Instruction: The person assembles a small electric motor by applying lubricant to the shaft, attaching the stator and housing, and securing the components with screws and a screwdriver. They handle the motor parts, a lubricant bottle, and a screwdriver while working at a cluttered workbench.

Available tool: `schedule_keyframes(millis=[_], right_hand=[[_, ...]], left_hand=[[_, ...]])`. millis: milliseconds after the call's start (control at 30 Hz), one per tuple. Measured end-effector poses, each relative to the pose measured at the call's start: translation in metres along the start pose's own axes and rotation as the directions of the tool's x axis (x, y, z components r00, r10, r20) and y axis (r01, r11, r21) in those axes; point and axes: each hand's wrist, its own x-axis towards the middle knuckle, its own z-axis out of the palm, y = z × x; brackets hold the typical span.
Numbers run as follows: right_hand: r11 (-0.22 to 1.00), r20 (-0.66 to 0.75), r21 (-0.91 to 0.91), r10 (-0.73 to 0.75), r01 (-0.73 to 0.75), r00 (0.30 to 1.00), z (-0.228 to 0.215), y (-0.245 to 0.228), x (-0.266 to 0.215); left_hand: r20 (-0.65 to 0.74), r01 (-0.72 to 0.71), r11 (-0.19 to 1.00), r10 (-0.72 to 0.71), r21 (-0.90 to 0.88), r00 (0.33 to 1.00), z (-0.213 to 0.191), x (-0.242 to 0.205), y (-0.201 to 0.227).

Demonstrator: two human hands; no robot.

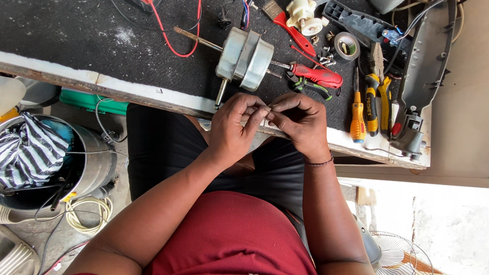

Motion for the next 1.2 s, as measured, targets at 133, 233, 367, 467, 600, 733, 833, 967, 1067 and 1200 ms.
schedule_keyframes(millis=[133,233,367,467,600,733,833,967,1067,1200], right_hand=[[0.999,-0.041,0.032,-0.011,0.013,0.999,0.002,0.0,-0.001],[0.998,-0.041,0.055,-0.015,0.017,0.999,0.002,0.003,-0.002],[0.998,-0.037,0.059,-0.003,0.006,0.999,0.003,0.003,-0.002],[0.999,-0.025,0.041,0.0,0.001,1.0,0.0,0.005,-0.003],[0.999,-0.038,0.041,0.012,-0.011,0.999,0.001,0.005,-0.003],[0.998,-0.041,0.06,0.019,-0.016,0.999,0.002,0.004,-0.003],[0.998,-0.033,0.063,0.03,-0.028,0.999,-0.001,0.006,-0.003],[0.996,-0.013,0.076,0.048,-0.047,0.999,-0.002,0.004,-0.002],[0.987,0.015,0.113,0.11,-0.111,0.994,-0.004,0.011,-0.004],[0.922,0.047,0.182,0.339,-0.342,0.939,0.005,-0.02,0.001]], left_hand=[[0.027,0.009,0.998,-0.007,-0.065,1.0,-0.003,0.004,0.006],[0.031,0.015,0.999,-0.014,-0.039,0.999,-0.003,0.004,0.006],[0.038,0.028,0.997,-0.025,-0.073,0.999,-0.004,0.005,0.011],[0.054,0.053,0.996,-0.049,-0.074,0.997,-0.003,0.004,0.004],[0.043,0.106,0.988,-0.102,-0.115,0.994,-0.003,0.004,0.005],[0.051,0.098,0.993,-0.095,-0.073,0.994,-0.004,0.003,0.003],[0.055,0.108,0.986,-0.102,-0.127,0.993,-0.004,0.004,0.005],[0.045,0.088,0.991,-0.084,-0.104,0.995,-0.004,0.003,0.005],[0.005,0.083,0.989,-0.083,-0.123,0.997,-0.003,0.002,0.004],[-0.042,0.052,0.989,-0.058,-0.136,0.997,-0.002,0.003,0.004]])
